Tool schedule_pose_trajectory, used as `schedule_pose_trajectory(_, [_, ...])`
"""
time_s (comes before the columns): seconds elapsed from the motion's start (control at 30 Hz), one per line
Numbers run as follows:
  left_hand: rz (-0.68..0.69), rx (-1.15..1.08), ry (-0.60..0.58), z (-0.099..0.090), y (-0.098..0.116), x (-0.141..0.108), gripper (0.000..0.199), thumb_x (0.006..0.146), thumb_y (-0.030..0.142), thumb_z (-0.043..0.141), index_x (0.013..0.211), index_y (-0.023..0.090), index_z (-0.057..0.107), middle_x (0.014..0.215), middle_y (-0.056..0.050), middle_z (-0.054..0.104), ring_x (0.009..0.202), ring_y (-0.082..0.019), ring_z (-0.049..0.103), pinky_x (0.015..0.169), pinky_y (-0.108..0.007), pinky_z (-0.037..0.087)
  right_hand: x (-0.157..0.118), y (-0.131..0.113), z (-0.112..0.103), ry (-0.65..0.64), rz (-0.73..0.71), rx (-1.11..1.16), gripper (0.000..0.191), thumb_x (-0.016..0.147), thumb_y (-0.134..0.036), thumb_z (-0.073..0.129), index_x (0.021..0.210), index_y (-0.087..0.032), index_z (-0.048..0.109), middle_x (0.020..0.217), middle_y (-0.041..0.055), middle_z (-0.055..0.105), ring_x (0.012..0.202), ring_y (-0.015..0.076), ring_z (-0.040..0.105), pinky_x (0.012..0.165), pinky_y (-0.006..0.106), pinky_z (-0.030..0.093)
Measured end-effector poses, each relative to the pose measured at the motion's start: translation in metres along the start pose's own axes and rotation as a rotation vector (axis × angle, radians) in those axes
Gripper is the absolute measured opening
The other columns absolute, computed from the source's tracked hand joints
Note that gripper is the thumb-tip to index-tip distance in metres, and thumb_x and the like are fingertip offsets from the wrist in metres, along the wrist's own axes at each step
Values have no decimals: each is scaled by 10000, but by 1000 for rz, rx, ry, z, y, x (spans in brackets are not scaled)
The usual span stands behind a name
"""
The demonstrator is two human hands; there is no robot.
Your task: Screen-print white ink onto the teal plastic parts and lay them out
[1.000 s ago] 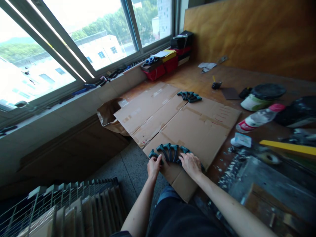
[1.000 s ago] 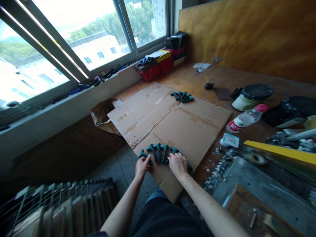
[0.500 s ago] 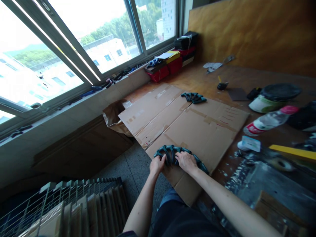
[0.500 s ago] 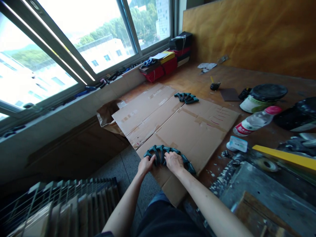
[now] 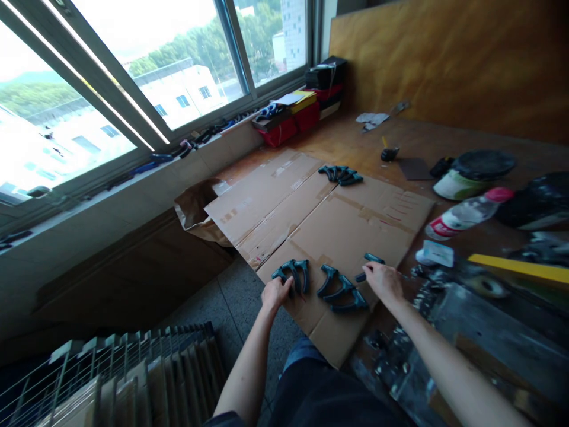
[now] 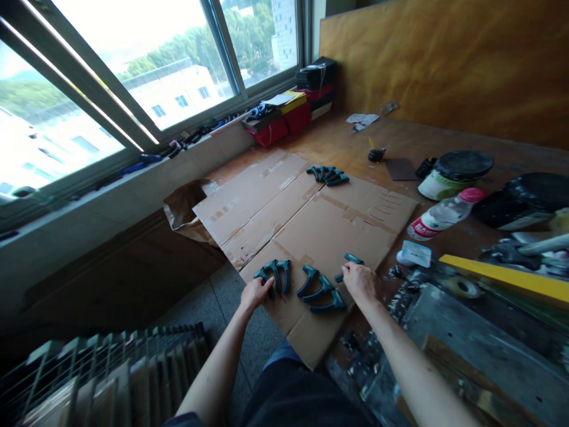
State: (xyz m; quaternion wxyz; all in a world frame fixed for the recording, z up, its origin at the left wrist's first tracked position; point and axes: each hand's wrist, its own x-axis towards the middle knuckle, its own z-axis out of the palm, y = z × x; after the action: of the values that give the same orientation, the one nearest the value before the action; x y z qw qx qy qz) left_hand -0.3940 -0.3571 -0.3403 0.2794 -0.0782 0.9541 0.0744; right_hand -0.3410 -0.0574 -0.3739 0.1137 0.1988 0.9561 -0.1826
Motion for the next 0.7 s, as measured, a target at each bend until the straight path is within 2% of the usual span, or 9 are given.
schedule_pose_trajectory(0.1, [48,24,-9,-4,0,7,566,840,664,358,851,191,669,974,-158,722,959,-295,671,770,-338,494,3,29,4,-22,45,-2,299,925,-276,449,1012,-159,710,858,122,719,791,235,671,701,302,455])
schedule_pose_trajectory(0.17, [80,42,-14,-7,1,11,555,844,651,362,868,190,670,984,-159,720,970,-293,667,784,-338,490,-4,29,5,-6,33,-2,313,939,-283,432,1079,-175,690,891,110,720,812,226,670,715,294,456])
schedule_pose_trajectory(0.23, [100,62,-20,-10,3,15,553,844,647,366,887,188,672,1001,-166,716,987,-300,662,802,-347,487,-18,18,6,28,-47,8,319,949,-284,416,1109,-189,675,941,102,714,848,215,664,731,285,456])
schedule_pose_trajectory(0.3, [101,79,-22,-13,5,16,577,833,666,362,898,186,675,1017,-179,713,998,-314,658,813,-363,486,-36,-1,8,28,-197,33,306,948,-287,422,1103,-217,676,975,81,710,869,198,659,730,268,457])
schedule_pose_trajectory(0.4, [71,98,-5,-15,8,14,662,815,719,319,917,173,678,1030,-217,702,1007,-350,651,820,-406,485,-60,-31,14,-85,-370,40,278,929,-294,461,1099,-286,681,939,44,719,846,193,668,696,266,469])
schedule_pose_trajectory(0.5, [52,108,21,-13,10,9,672,828,709,298,956,163,669,1045,-232,693,1014,-356,648,828,-419,481,-70,-52,21,-147,-369,9,270,910,-280,493,1098,-283,687,885,57,723,839,215,674,701,288,482])
schedule_pose_trajectory(0.7, [70,106,36,-9,17,9,535,879,587,351,986,159,654,1069,-209,691,1031,-316,646,842,-380,475,-58,-77,22,-122,-362,29,288,907,-254,495,1128,-214,676,935,95,718,888,228,668,771,308,487])
